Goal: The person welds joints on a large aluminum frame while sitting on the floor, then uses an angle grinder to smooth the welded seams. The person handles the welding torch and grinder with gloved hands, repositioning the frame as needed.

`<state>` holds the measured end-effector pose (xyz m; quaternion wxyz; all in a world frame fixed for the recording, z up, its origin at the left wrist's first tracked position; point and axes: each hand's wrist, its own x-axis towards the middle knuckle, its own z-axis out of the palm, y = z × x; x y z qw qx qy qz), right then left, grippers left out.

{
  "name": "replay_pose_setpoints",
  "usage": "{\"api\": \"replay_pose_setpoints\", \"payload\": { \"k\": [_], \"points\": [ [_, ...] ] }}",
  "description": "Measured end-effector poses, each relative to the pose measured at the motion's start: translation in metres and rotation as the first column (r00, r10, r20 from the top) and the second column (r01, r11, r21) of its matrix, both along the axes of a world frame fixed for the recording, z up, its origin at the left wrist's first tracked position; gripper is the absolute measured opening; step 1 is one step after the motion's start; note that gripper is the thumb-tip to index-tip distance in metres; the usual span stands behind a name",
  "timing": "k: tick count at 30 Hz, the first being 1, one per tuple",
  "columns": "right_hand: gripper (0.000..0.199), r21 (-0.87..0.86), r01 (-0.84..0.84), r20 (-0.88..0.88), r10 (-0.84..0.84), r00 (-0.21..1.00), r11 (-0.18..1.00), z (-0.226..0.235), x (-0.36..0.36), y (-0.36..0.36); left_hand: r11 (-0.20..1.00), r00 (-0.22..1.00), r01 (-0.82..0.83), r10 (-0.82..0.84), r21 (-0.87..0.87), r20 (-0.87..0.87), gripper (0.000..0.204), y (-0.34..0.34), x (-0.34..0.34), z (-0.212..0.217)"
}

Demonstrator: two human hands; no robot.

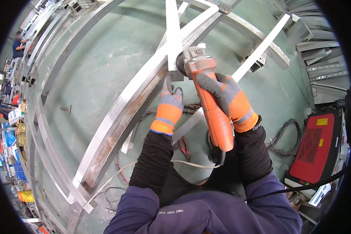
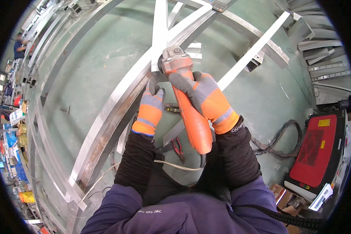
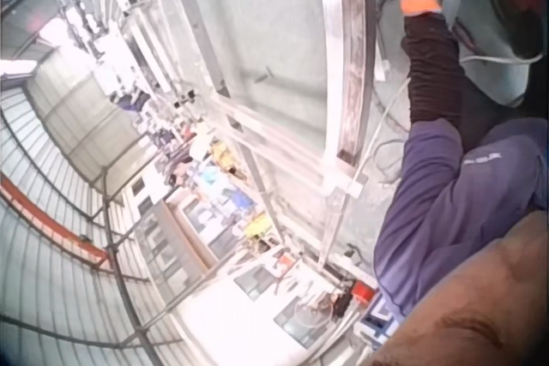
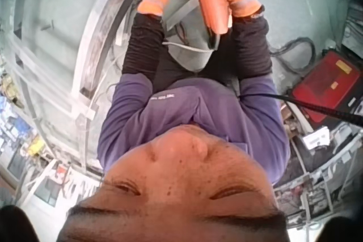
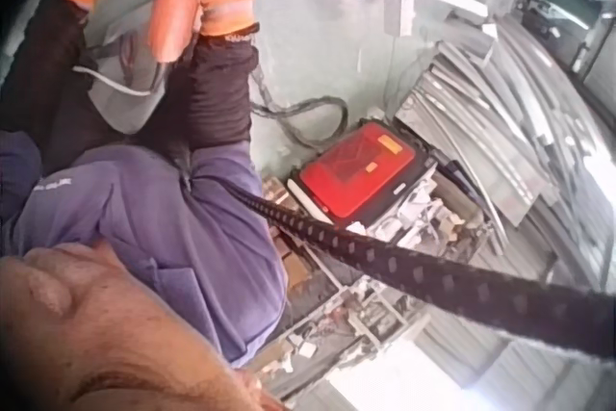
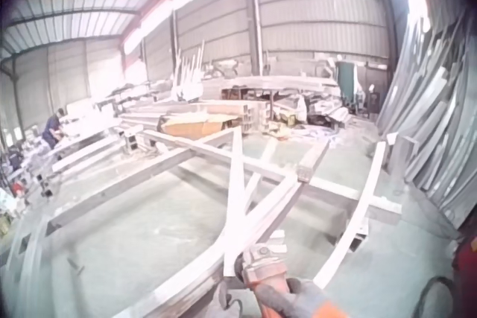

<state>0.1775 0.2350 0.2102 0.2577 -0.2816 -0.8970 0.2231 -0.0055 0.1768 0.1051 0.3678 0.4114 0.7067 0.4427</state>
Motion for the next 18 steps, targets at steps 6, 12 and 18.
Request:
{"api": "replay_pose_setpoints", "payload": {
  "k": [6,12,18],
  "points": [
    [0.046,0.166,0.065,0.109,-0.084,0.990,0.984,-0.009,0.004,0.003,0.993,0.997,-0.005,0.014,0.119,-0.073,0.066,0.002,-0.008,-0.015],
    [0.034,-0.650,0.214,-0.222,-0.451,0.864,0.729,-0.043,0.024,0.003,0.997,0.991,-0.042,0.050,0.069,-0.125,0.064,0.006,-0.005,-0.015],
    [0.042,-0.961,-0.077,-0.260,-0.765,0.589,0.267,-0.066,0.025,-0.010,0.996,0.909,-0.071,0.085,0.048,-0.409,0.062,0.000,-0.021,-0.007]
  ]
}}
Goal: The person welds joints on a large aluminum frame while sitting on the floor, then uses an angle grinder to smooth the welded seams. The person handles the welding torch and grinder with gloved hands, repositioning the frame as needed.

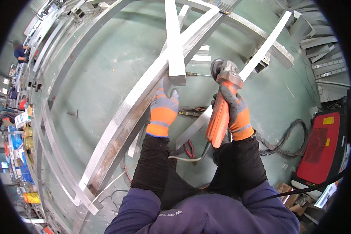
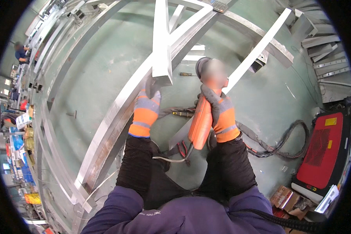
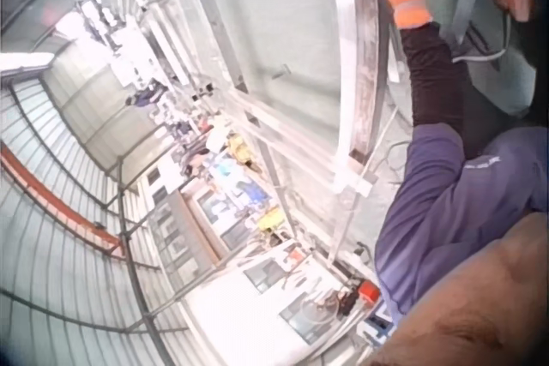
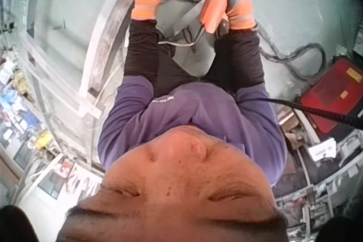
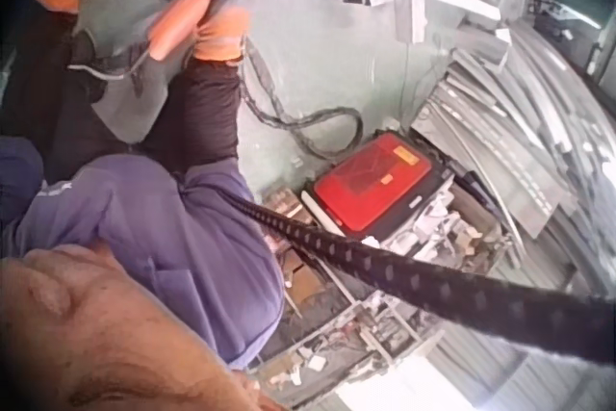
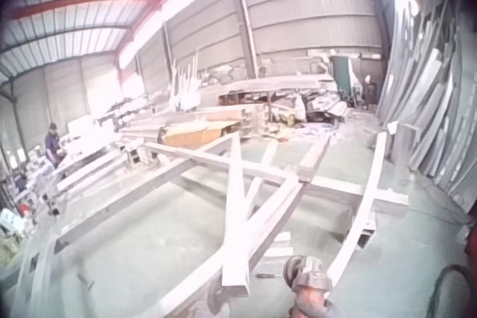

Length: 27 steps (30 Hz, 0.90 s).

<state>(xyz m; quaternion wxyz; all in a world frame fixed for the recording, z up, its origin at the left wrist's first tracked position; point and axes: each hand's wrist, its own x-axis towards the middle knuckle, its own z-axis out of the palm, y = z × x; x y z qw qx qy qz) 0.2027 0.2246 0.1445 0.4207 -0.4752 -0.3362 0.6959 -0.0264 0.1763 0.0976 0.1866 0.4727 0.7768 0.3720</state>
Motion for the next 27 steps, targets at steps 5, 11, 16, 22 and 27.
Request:
{"api": "replay_pose_setpoints", "payload": {
  "k": [5,11,16,22,27],
  "points": [
    [0.041,-0.131,0.017,-0.167,-0.039,0.985,0.991,-0.013,-0.001,0.002,0.950,0.964,0.141,-0.068,0.280,-0.255,0.064,0.021,-0.027,0.020],
    [0.042,-0.056,0.001,-0.182,-0.012,0.983,0.998,-0.013,0.001,0.007,0.786,0.189,0.552,-0.444,-0.279,-0.876,0.069,0.099,-0.066,0.093],
    [0.035,-0.312,0.076,-0.376,-0.197,0.905,0.947,0.000,0.008,0.012,0.492,-0.177,0.688,-0.600,-0.534,-0.780,0.055,0.162,-0.066,0.108],
    [0.034,-0.298,0.123,-0.504,-0.266,0.822,0.947,-0.002,0.015,0.018,0.438,-0.157,0.670,-0.706,-0.600,-0.691,0.041,0.197,-0.021,0.115],
    [0.040,-0.288,0.194,-0.638,-0.339,0.692,0.938,0.002,0.013,0.014,0.476,-0.215,0.623,-0.658,-0.621,-0.721,0.037,0.235,0.045,0.110]
  ]
}}
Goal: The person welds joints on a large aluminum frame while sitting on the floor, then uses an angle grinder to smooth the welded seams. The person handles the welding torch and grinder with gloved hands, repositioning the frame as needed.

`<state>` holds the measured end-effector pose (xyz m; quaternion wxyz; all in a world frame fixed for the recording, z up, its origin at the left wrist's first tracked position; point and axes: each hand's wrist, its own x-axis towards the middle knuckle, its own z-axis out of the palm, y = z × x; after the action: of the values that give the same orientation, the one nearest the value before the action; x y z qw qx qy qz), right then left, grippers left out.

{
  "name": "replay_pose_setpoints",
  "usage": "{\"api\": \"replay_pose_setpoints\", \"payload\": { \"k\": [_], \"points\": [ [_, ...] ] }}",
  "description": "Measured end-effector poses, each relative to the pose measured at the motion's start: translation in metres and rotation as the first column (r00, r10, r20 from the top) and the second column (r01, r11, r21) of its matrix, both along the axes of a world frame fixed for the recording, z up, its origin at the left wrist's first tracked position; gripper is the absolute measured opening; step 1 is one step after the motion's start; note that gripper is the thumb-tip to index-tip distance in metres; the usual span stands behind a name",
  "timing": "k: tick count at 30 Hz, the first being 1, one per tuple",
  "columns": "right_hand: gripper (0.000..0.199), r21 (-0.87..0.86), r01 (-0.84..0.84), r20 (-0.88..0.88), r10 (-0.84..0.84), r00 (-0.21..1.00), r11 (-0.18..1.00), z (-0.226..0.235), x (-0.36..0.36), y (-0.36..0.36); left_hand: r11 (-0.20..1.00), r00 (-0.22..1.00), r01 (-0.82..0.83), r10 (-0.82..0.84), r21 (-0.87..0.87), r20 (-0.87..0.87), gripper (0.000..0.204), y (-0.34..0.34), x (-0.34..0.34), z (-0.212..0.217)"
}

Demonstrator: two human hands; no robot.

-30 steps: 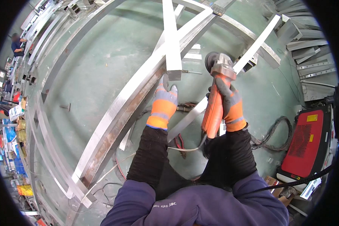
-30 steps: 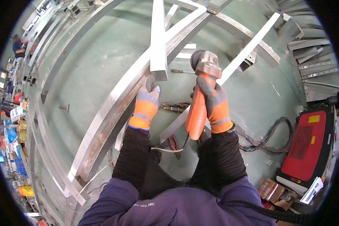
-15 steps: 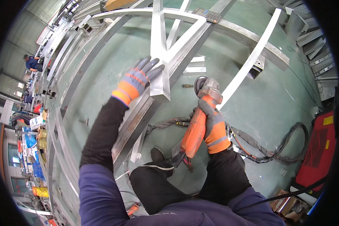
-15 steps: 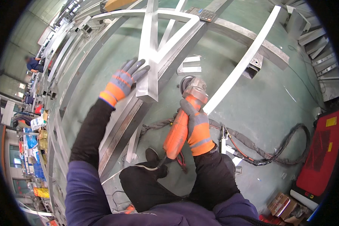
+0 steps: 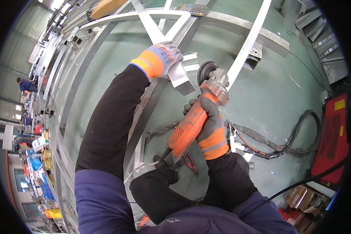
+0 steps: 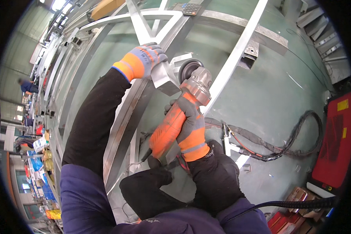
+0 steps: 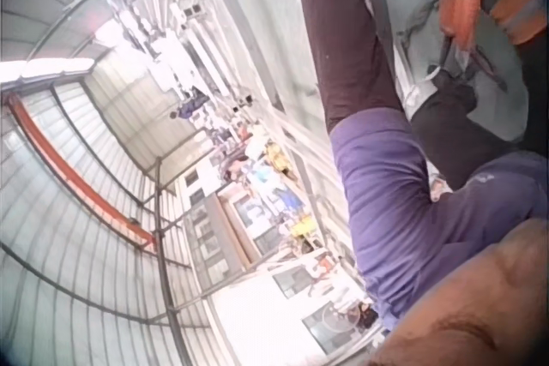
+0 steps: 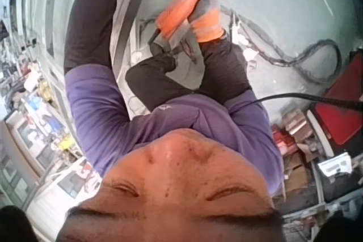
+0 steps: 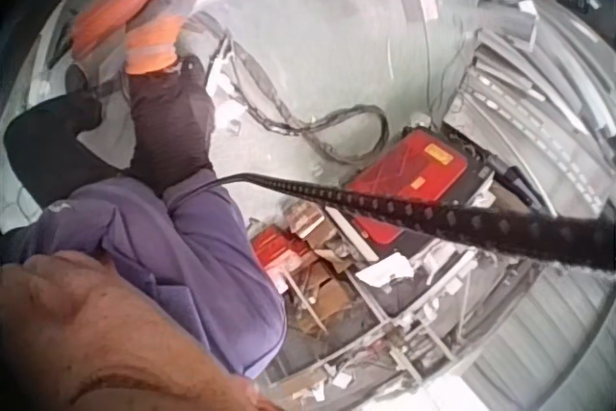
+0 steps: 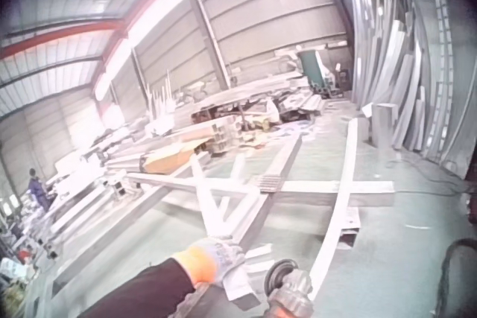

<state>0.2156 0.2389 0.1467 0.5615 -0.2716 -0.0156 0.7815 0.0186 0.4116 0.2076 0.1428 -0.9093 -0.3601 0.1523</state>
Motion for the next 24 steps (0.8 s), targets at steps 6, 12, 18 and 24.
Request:
{"api": "replay_pose_setpoints", "payload": {
  "k": [6,12,18,24],
  "points": [
    [0.040,0.027,0.110,-0.072,-0.108,0.992,0.994,-0.002,0.020,0.013,1.000,0.992,0.011,-0.012,-0.013,-0.127,0.032,0.002,0.023,-0.012],
    [0.043,0.062,0.214,0.001,-0.215,0.977,0.975,-0.007,0.045,0.028,0.995,0.951,-0.088,0.067,-0.056,-0.302,0.022,-0.018,0.065,-0.002],
    [0.049,0.096,0.285,0.063,-0.291,0.954,0.954,0.000,0.070,0.031,0.968,0.934,-0.253,0.244,-0.001,-0.263,0.021,-0.018,0.095,-0.003],
    [0.049,0.138,0.254,-0.004,-0.256,0.967,0.957,-0.004,0.080,0.029,0.946,0.920,-0.323,0.306,-0.030,-0.244,0.028,0.002,0.104,0.001]
  ]
}}
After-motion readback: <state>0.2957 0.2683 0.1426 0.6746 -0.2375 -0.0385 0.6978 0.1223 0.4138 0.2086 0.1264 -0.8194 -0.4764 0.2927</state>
